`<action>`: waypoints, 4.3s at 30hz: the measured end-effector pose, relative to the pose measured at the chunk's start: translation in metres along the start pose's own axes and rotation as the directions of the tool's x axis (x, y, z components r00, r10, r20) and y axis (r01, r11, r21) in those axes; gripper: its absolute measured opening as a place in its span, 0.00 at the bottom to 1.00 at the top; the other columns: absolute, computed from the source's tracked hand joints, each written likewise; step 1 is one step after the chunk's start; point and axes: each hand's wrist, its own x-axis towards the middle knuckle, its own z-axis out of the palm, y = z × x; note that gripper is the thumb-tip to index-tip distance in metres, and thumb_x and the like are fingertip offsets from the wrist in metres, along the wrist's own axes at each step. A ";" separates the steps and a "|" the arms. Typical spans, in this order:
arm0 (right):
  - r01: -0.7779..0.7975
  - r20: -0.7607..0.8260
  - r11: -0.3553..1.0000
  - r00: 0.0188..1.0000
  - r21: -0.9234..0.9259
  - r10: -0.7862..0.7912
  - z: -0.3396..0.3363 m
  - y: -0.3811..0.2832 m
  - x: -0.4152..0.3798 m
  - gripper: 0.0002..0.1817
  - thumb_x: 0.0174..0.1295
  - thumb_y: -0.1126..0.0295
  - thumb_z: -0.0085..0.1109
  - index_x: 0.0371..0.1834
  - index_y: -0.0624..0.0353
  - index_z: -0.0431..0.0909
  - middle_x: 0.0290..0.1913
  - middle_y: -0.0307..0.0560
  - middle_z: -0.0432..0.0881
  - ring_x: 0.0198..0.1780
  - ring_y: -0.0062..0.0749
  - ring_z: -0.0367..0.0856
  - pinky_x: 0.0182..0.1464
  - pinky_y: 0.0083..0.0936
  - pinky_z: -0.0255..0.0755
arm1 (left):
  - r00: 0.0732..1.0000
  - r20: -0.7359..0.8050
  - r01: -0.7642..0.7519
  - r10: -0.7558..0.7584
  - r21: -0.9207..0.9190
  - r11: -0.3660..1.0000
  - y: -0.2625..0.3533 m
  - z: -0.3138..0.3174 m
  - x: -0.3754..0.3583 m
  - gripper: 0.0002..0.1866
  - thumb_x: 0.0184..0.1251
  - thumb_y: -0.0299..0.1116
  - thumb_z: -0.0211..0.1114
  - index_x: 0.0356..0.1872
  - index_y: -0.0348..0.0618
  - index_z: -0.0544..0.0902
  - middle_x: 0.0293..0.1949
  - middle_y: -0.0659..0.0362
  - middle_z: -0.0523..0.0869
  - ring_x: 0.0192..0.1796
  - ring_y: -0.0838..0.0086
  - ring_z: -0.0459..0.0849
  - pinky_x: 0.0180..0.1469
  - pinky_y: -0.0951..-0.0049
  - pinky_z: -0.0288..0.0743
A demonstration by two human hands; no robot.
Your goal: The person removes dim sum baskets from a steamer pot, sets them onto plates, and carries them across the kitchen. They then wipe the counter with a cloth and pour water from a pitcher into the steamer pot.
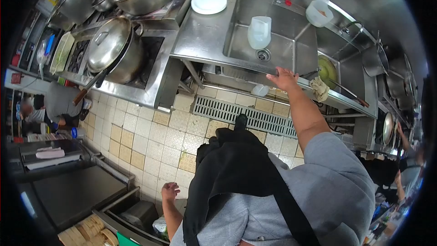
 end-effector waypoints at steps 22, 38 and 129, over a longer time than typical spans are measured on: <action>-0.005 0.005 1.000 1.000 0.017 0.005 0.001 0.002 -0.001 0.44 0.58 0.31 0.53 0.72 0.46 0.65 0.71 0.48 0.67 0.75 0.46 0.56 0.74 0.63 0.36 | 0.998 0.064 -0.002 -0.008 0.149 0.989 0.008 0.001 -0.009 0.14 0.67 0.36 0.64 0.50 0.45 0.77 0.43 0.56 0.86 0.33 0.65 0.85 0.33 0.64 0.73; -0.034 0.028 0.999 0.999 0.003 0.034 -0.008 -0.006 -0.008 0.44 0.58 0.31 0.53 0.73 0.46 0.64 0.73 0.48 0.65 0.76 0.45 0.56 0.76 0.58 0.37 | 0.991 0.094 0.093 -0.091 -0.017 0.996 0.009 0.013 0.001 0.14 0.66 0.35 0.64 0.50 0.44 0.77 0.39 0.58 0.86 0.33 0.68 0.84 0.31 0.66 0.74; -0.073 -0.080 0.648 0.976 0.758 0.202 0.037 -0.019 0.369 0.32 0.62 0.64 0.65 0.65 0.69 0.67 0.55 0.52 0.78 0.52 0.35 0.80 0.58 0.31 0.72 | 0.316 0.008 -0.861 0.949 0.421 0.283 0.582 0.160 -0.102 0.14 0.65 0.28 0.66 0.50 0.36 0.80 0.49 0.51 0.85 0.54 0.66 0.81 0.59 0.67 0.72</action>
